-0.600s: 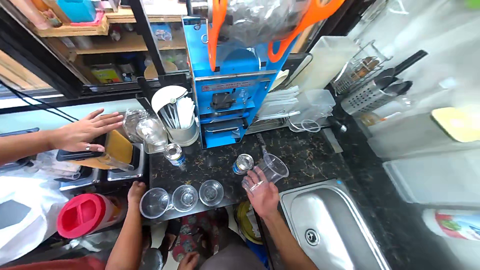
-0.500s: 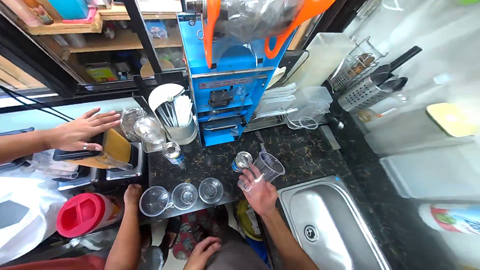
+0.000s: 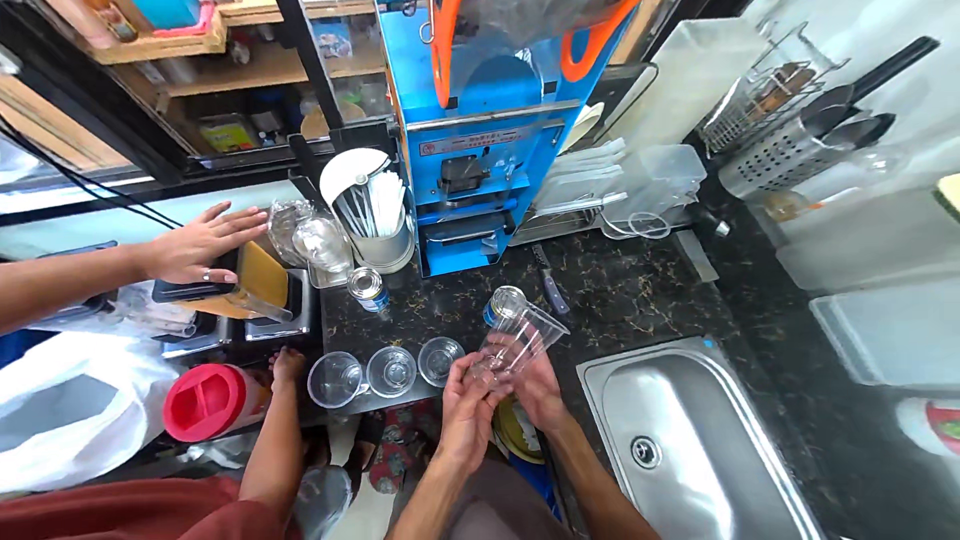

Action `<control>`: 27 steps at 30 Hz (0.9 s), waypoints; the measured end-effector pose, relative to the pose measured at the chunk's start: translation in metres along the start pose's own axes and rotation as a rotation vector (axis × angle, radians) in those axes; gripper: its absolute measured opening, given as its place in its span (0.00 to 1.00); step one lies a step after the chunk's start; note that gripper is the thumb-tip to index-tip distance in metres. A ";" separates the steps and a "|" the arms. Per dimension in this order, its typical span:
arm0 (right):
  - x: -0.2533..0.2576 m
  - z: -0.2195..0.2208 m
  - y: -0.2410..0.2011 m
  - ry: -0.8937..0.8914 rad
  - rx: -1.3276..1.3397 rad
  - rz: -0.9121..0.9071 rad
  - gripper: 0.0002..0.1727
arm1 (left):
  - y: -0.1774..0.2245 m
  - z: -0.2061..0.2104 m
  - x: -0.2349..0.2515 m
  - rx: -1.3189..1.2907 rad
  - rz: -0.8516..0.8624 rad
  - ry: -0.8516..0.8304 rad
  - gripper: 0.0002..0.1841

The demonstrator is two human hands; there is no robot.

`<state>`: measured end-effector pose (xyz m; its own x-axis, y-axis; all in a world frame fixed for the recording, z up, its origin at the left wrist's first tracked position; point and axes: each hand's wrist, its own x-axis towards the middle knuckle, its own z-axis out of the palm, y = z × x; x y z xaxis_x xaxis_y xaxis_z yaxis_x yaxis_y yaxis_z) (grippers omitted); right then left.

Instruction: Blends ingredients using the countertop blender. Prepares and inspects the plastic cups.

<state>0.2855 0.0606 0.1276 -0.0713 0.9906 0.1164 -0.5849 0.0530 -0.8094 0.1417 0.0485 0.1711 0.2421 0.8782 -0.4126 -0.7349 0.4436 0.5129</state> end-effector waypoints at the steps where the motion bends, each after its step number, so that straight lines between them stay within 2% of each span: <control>1: -0.002 0.003 0.000 0.052 -0.018 -0.009 0.57 | -0.001 0.003 0.000 0.029 0.030 0.022 0.23; 5: -0.001 0.009 0.004 0.187 -0.023 -0.020 0.53 | -0.006 0.009 -0.001 0.223 0.135 0.072 0.32; 7: 0.000 0.009 0.005 0.233 0.012 -0.001 0.50 | -0.007 0.012 -0.002 0.280 0.146 0.095 0.33; 9: 0.001 0.007 0.004 0.202 0.082 0.010 0.50 | -0.005 0.015 -0.004 0.246 0.096 0.101 0.31; 12: 0.001 0.002 0.000 0.054 0.172 -0.011 0.50 | 0.001 0.020 -0.006 0.113 -0.041 0.110 0.23; 14: -0.001 -0.001 -0.001 -0.004 0.195 -0.011 0.51 | -0.001 0.020 -0.007 0.081 -0.045 0.107 0.21; 16: -0.004 -0.002 0.000 0.034 0.141 -0.017 0.52 | -0.007 0.016 -0.006 0.155 0.076 0.078 0.24; 19: -0.011 -0.002 0.004 0.173 -0.028 -0.005 0.57 | -0.013 0.013 -0.003 0.382 0.357 0.088 0.32; 22: -0.019 -0.002 0.000 0.186 -0.116 0.038 0.56 | -0.020 0.007 -0.001 0.594 0.579 0.095 0.37; 25: -0.022 0.003 -0.005 0.206 -0.081 0.049 0.56 | -0.030 -0.001 -0.001 0.731 0.716 0.051 0.35; 27: -0.022 0.006 -0.009 0.253 -0.023 0.056 0.51 | -0.032 -0.003 -0.001 0.735 0.720 -0.003 0.33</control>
<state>0.2880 0.0376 0.1359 0.1026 0.9919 -0.0745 -0.5666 -0.0033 -0.8240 0.1631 0.0327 0.1534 -0.1003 0.9792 0.1762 -0.1374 -0.1890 0.9723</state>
